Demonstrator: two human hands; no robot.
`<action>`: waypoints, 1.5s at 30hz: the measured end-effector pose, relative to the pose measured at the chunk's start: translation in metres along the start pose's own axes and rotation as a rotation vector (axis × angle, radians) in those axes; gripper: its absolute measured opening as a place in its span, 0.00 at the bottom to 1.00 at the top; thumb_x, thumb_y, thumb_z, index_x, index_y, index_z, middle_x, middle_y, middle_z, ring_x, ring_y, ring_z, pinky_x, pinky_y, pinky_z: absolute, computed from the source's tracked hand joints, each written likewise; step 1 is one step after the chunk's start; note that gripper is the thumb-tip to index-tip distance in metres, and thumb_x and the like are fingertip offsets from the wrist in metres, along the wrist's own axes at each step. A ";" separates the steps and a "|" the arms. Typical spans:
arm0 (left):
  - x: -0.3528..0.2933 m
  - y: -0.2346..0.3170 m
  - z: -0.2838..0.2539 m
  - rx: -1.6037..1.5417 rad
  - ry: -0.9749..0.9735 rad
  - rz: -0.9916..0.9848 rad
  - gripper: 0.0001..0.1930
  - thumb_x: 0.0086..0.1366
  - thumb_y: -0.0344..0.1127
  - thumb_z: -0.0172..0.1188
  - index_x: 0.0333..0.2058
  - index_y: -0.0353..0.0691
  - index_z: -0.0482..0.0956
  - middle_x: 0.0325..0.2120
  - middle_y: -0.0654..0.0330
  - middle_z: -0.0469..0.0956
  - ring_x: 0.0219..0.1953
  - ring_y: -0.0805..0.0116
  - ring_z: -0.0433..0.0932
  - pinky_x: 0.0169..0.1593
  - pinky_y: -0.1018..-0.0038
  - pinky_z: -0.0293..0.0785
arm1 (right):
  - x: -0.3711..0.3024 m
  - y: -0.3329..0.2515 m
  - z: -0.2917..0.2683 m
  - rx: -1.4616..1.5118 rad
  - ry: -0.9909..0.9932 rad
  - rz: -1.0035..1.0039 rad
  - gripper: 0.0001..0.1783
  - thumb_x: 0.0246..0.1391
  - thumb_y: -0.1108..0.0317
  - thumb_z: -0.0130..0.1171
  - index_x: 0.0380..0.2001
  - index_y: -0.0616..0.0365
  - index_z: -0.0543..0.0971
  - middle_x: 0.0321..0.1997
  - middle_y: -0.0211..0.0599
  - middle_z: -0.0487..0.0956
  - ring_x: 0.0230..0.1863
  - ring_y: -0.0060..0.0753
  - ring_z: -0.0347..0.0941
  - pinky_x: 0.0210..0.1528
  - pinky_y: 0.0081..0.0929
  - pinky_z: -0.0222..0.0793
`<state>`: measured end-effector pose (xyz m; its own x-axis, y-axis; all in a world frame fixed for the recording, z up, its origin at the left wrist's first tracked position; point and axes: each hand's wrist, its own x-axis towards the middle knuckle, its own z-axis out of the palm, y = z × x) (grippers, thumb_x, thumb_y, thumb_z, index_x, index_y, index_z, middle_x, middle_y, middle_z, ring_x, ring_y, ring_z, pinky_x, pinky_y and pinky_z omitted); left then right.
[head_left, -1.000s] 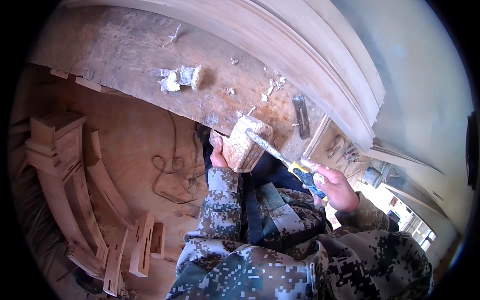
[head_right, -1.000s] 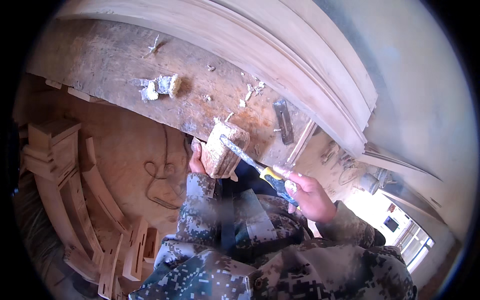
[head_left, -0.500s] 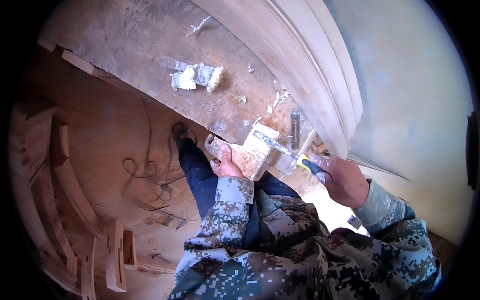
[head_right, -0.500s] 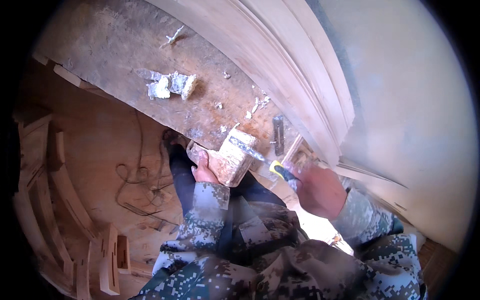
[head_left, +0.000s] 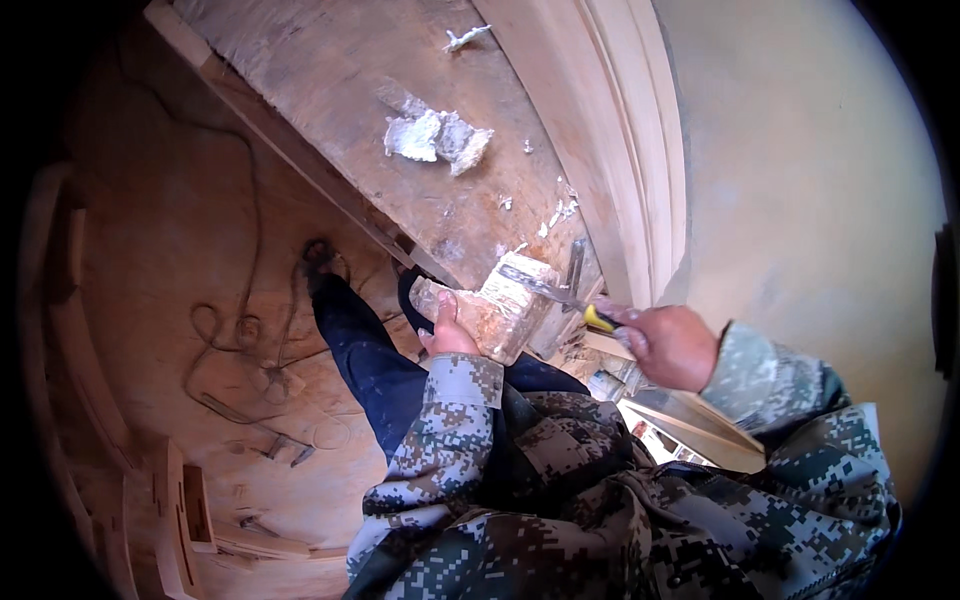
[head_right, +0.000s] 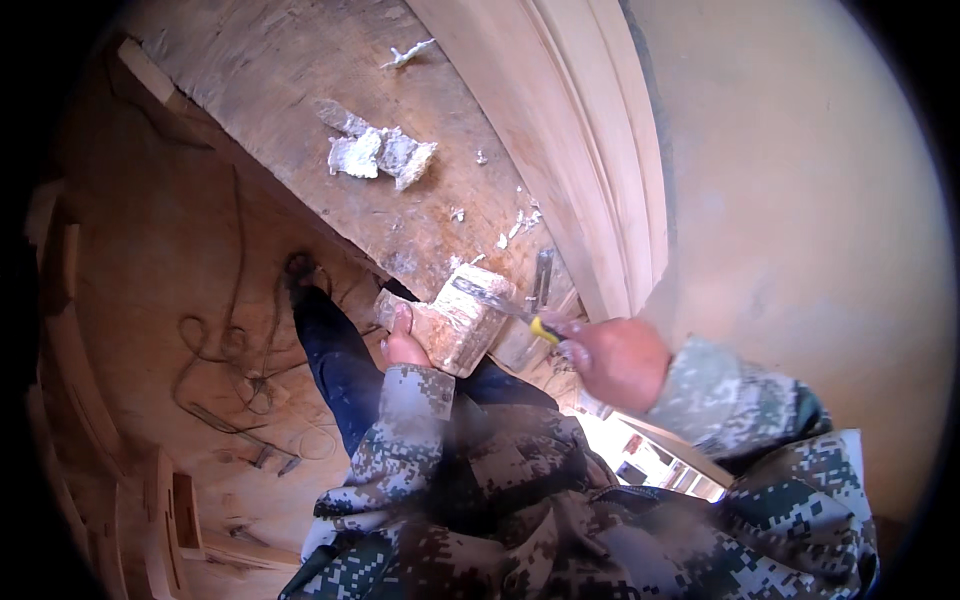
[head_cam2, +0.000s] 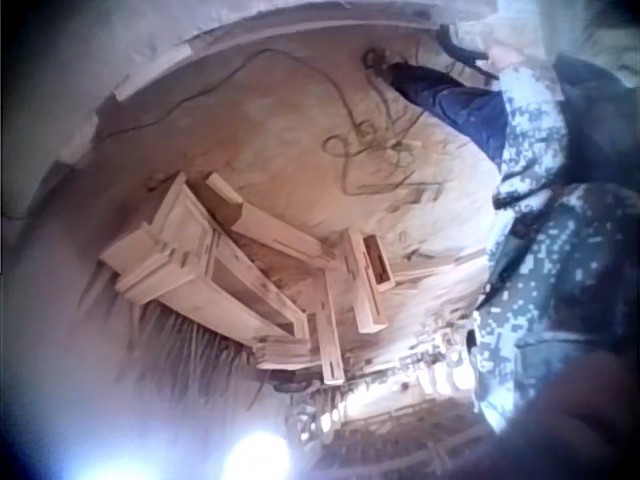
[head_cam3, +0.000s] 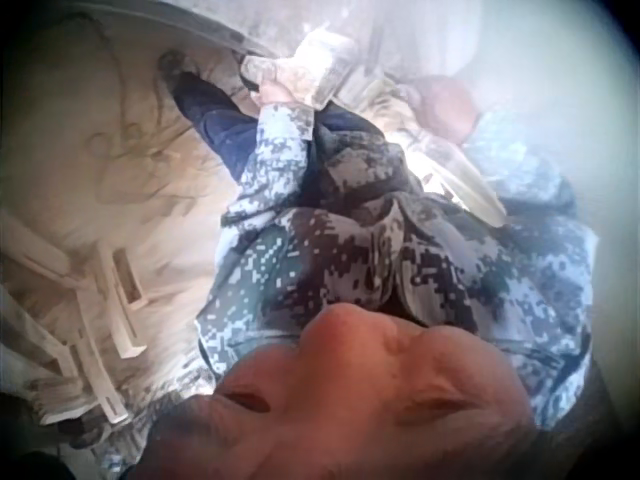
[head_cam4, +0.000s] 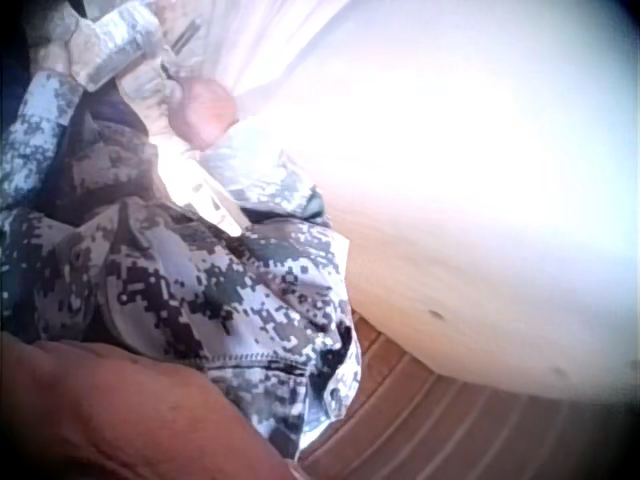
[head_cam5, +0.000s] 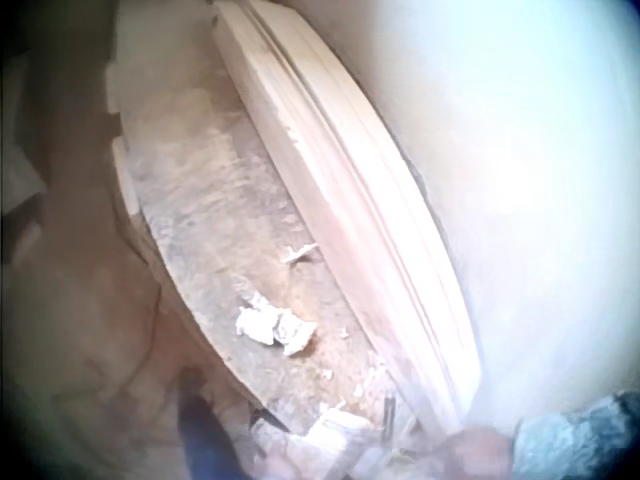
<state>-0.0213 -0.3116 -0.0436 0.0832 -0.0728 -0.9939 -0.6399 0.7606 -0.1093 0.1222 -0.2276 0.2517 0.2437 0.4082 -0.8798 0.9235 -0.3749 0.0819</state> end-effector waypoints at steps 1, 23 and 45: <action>0.008 0.004 -0.001 -0.021 -0.015 -0.058 0.39 0.67 0.43 0.67 0.65 0.21 0.59 0.57 0.38 0.74 0.51 0.46 0.82 0.53 0.54 0.83 | 0.006 -0.006 0.008 -0.012 0.020 -0.011 0.24 0.63 0.69 0.56 0.63 0.47 0.79 0.26 0.58 0.79 0.31 0.66 0.77 0.36 0.55 0.74; 0.034 -0.014 -0.010 0.020 0.006 0.020 0.31 0.66 0.42 0.68 0.55 0.17 0.72 0.49 0.42 0.80 0.45 0.51 0.85 0.49 0.56 0.84 | -0.024 -0.012 0.032 0.078 -0.011 0.049 0.33 0.58 0.69 0.60 0.69 0.48 0.72 0.28 0.60 0.80 0.34 0.68 0.78 0.42 0.57 0.74; 0.021 -0.011 -0.009 -0.135 -0.096 -0.110 0.58 0.61 0.39 0.75 0.76 0.34 0.39 0.63 0.41 0.71 0.59 0.49 0.76 0.62 0.55 0.73 | 0.014 -0.043 0.041 -0.009 -0.142 0.221 0.39 0.53 0.73 0.63 0.70 0.55 0.69 0.34 0.60 0.81 0.35 0.67 0.79 0.40 0.49 0.76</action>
<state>-0.0192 -0.3267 -0.0638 0.2269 -0.0843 -0.9703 -0.7191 0.6574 -0.2253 0.0735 -0.2399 0.2171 0.3963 0.1966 -0.8968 0.8552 -0.4345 0.2827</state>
